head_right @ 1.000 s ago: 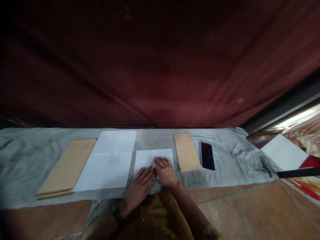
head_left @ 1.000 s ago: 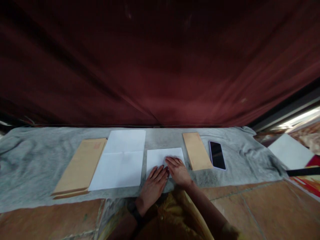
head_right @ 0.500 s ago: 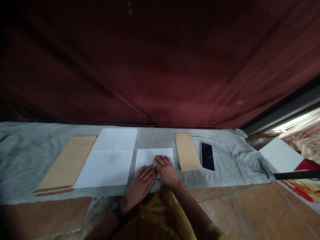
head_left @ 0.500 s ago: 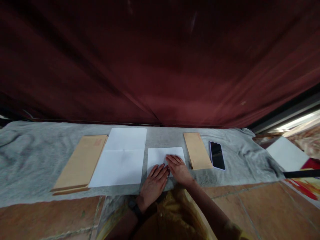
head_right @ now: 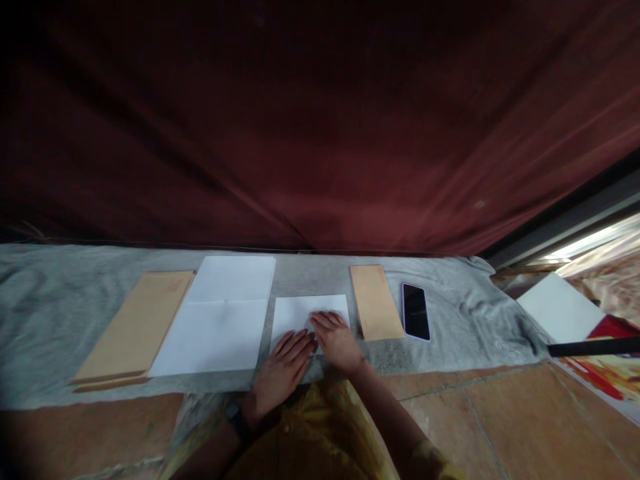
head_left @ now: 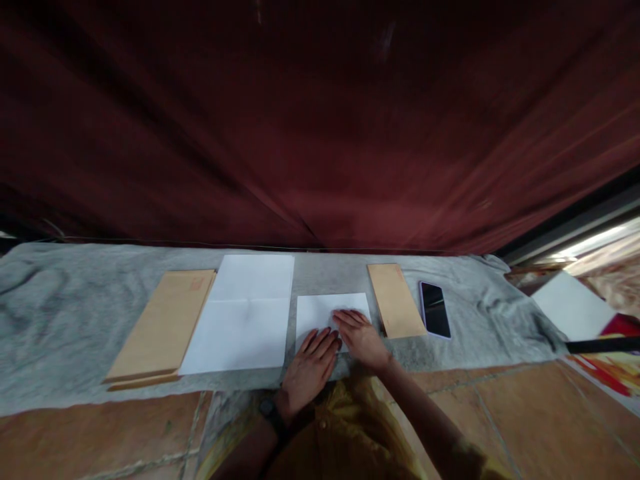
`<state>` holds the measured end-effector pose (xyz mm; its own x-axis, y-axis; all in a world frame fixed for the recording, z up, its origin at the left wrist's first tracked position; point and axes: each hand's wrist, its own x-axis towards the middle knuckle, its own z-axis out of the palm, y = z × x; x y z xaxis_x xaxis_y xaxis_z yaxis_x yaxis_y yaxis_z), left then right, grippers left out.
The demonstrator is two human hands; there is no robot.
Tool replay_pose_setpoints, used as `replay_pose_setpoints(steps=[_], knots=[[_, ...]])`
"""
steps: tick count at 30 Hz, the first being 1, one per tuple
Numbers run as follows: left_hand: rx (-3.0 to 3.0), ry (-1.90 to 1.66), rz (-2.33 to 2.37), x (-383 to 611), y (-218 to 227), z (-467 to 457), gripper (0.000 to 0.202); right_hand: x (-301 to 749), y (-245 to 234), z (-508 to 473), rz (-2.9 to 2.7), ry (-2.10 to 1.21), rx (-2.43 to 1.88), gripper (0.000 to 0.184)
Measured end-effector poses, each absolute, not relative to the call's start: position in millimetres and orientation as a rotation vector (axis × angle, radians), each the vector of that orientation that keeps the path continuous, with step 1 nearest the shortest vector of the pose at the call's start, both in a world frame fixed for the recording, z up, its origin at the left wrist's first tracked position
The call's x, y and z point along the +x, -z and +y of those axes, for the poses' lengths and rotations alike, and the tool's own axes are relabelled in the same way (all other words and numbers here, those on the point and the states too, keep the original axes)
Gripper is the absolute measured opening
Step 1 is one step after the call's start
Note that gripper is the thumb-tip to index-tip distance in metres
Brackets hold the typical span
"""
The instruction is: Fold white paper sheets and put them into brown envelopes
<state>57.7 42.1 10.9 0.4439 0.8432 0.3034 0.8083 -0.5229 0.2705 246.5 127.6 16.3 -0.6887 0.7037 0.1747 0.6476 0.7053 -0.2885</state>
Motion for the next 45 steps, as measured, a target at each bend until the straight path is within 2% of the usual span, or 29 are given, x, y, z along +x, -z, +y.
replay_pose_setpoints(steps=[13, 22, 28, 38, 45], knots=[[2.555, -0.640, 1.484, 59, -11, 43, 0.037, 229, -4, 141, -2.547, -0.208, -1.226, 0.047], [2.424, -0.517, 1.841, 77, -4, 48, 0.045, 241, 6, 113, -2.493, -0.153, -1.388, 0.049], [2.447, -0.412, 1.876, 72, -8, 72, 0.048, 238, 9, 112, -2.449, -0.125, -1.427, 0.048], [2.403, -0.460, 2.033, 56, 2, 73, 0.056, 252, 14, 105, -2.311, -0.042, -1.524, 0.051], [2.345, -0.469, 2.100, 57, 1, 73, 0.054, 260, 19, 99, -2.260, 0.004, -1.544, 0.049]])
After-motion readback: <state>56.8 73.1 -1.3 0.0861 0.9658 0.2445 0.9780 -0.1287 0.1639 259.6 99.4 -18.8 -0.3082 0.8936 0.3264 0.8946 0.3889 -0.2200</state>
